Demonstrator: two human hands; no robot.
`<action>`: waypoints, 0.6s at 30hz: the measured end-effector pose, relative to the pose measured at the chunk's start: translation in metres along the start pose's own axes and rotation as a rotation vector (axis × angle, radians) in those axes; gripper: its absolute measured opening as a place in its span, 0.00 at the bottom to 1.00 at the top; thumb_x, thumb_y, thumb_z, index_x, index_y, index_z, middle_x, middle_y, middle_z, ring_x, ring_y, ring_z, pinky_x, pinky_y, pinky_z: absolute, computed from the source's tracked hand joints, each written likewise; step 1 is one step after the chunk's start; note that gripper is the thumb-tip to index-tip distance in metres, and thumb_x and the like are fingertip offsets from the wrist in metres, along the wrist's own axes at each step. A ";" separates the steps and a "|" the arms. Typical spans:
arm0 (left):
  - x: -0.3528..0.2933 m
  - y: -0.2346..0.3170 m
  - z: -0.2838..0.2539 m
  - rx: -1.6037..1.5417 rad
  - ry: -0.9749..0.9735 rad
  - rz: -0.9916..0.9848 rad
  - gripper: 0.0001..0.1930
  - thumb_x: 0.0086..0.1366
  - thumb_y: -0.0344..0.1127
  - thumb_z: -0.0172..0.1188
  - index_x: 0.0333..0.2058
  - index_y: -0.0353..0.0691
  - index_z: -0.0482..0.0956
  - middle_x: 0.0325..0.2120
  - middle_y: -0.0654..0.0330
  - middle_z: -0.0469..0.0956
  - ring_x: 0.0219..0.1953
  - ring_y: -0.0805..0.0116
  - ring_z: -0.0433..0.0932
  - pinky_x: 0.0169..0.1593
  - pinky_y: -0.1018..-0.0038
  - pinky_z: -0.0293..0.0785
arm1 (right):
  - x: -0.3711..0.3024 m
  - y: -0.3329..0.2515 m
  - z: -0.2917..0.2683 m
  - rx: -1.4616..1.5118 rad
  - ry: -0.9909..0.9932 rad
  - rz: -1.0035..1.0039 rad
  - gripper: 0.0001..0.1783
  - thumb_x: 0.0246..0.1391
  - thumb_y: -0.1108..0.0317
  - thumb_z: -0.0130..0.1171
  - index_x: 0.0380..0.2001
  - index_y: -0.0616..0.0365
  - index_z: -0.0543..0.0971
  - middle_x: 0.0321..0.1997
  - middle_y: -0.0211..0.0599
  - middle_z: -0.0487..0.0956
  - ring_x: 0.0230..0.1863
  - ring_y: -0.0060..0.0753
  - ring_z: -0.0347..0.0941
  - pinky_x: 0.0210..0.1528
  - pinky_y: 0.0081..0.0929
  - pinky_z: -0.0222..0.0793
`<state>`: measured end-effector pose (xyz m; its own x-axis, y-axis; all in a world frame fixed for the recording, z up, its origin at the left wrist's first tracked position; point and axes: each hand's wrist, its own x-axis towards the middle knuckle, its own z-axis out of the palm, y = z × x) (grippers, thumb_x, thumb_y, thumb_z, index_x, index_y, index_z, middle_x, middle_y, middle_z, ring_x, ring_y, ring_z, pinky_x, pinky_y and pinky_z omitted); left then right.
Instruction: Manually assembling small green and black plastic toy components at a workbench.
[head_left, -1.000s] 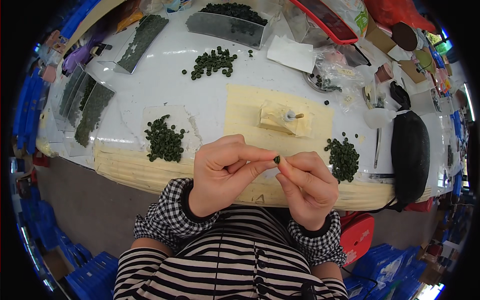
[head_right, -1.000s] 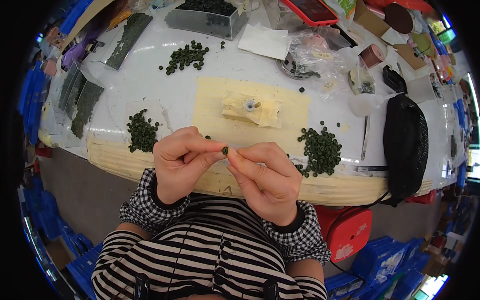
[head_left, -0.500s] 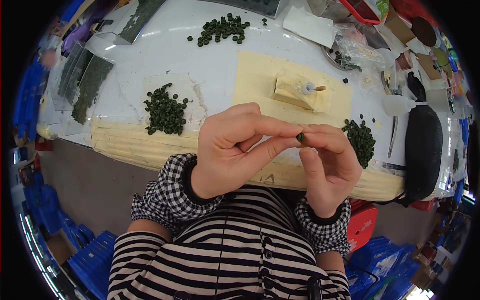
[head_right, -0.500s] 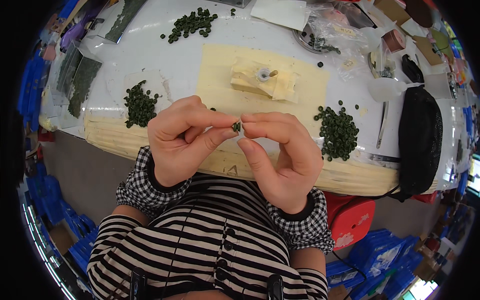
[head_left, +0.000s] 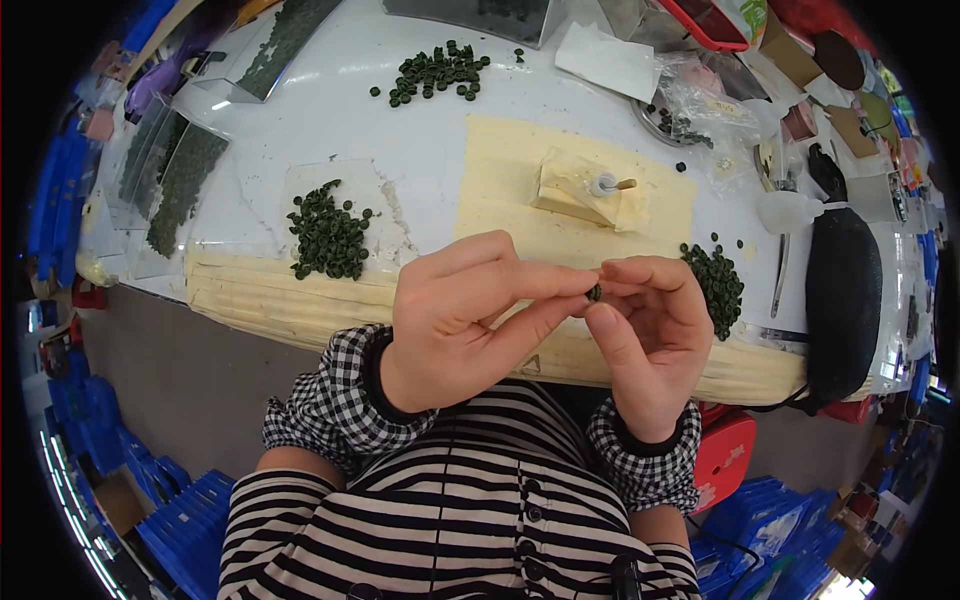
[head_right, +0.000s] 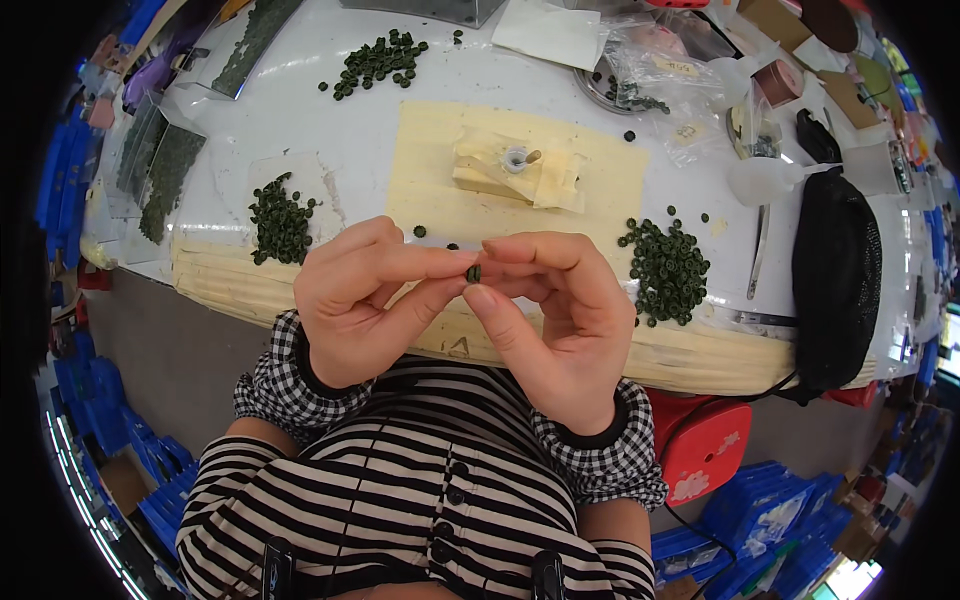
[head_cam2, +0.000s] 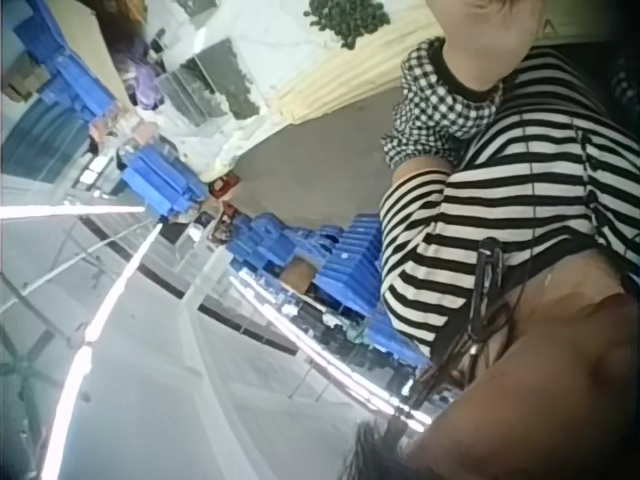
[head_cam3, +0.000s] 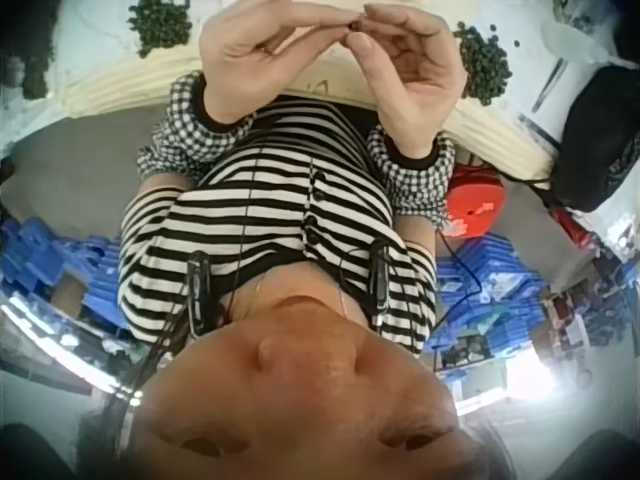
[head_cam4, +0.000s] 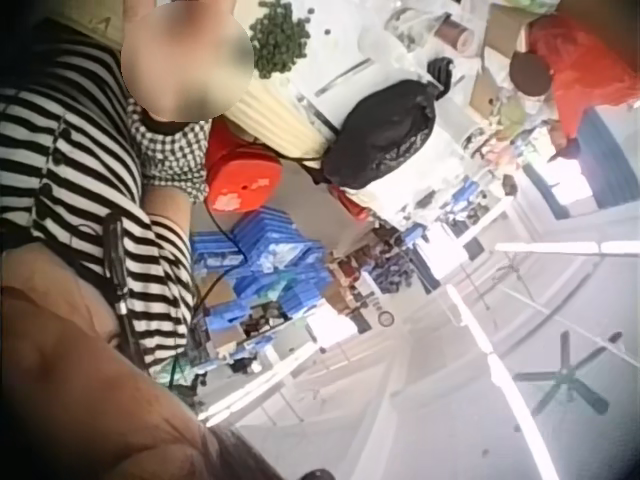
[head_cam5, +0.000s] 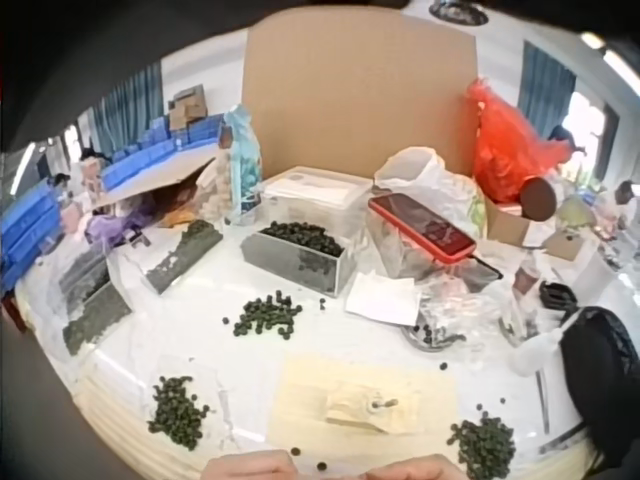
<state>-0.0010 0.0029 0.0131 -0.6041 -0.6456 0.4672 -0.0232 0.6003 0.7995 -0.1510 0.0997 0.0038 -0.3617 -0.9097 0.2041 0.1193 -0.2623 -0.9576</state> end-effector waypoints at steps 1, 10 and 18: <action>0.001 0.000 -0.001 -0.055 -0.006 -0.062 0.13 0.52 0.22 0.69 0.39 0.39 0.85 0.16 0.69 0.64 0.19 0.80 0.60 0.23 0.82 0.54 | 0.000 -0.001 0.002 -0.018 0.014 -0.009 0.17 0.51 0.83 0.63 0.45 0.68 0.74 0.42 0.40 0.79 0.42 0.26 0.78 0.48 0.22 0.74; 0.002 -0.008 -0.001 -0.277 0.077 -0.200 0.10 0.54 0.24 0.69 0.37 0.37 0.85 0.15 0.71 0.60 0.17 0.84 0.56 0.23 0.82 0.49 | 0.008 0.001 0.002 -0.516 -0.024 -0.349 0.19 0.46 0.84 0.64 0.44 0.63 0.82 0.37 0.43 0.81 0.35 0.32 0.77 0.36 0.21 0.73; 0.002 -0.008 -0.001 -0.212 0.079 -0.203 0.11 0.54 0.23 0.68 0.38 0.39 0.85 0.15 0.71 0.60 0.17 0.84 0.56 0.22 0.82 0.50 | 0.011 0.006 0.003 -0.547 -0.020 -0.356 0.19 0.46 0.84 0.64 0.44 0.64 0.82 0.37 0.43 0.81 0.34 0.33 0.77 0.36 0.22 0.73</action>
<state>-0.0014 -0.0037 0.0082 -0.5398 -0.7823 0.3108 0.0348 0.3481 0.9368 -0.1510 0.0869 0.0007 -0.2738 -0.8047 0.5268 -0.4946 -0.3519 -0.7947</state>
